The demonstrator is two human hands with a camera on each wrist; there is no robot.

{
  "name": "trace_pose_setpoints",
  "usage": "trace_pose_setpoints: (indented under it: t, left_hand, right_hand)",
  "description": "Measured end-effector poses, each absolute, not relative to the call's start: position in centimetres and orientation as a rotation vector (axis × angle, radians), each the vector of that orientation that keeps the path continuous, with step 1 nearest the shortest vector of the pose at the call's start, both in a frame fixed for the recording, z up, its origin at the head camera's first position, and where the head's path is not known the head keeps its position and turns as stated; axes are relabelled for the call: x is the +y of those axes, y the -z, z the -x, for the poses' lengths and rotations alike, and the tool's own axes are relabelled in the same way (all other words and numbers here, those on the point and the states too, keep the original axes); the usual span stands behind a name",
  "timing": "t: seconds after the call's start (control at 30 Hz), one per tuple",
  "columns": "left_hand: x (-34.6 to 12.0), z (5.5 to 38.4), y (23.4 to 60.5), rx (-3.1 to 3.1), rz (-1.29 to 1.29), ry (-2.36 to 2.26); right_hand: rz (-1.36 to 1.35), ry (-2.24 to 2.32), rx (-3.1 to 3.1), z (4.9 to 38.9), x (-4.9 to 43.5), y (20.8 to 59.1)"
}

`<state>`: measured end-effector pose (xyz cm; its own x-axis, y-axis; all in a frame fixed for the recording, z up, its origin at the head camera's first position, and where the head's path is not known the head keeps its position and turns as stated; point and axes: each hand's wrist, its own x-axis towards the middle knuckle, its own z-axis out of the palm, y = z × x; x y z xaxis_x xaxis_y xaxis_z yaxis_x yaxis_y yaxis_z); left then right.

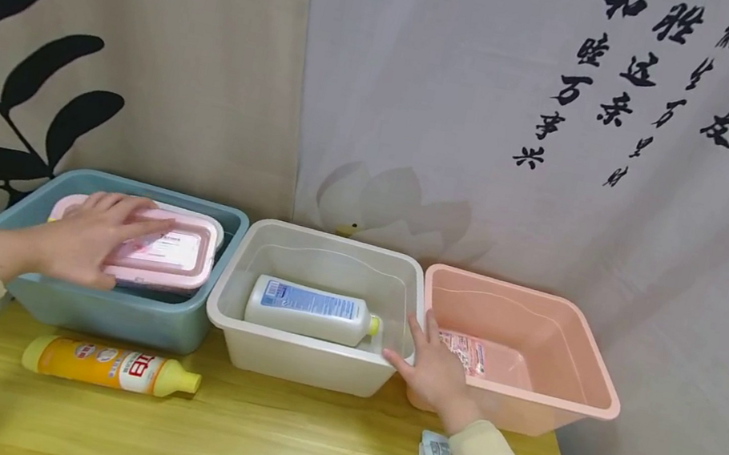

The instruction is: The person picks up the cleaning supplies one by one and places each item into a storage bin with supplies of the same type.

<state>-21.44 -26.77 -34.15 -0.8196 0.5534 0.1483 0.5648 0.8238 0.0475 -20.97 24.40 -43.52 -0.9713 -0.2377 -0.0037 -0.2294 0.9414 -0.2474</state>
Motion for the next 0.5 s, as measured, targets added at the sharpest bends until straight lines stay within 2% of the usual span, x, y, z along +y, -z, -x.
trace_pose_setpoints:
  t: [0.5]
  left_hand:
    - [-26.8, 22.31, 34.16, -3.064, 0.832, 0.237]
  right_hand:
    - [0.364, 0.379, 3.063, 20.93, 24.32, 43.55]
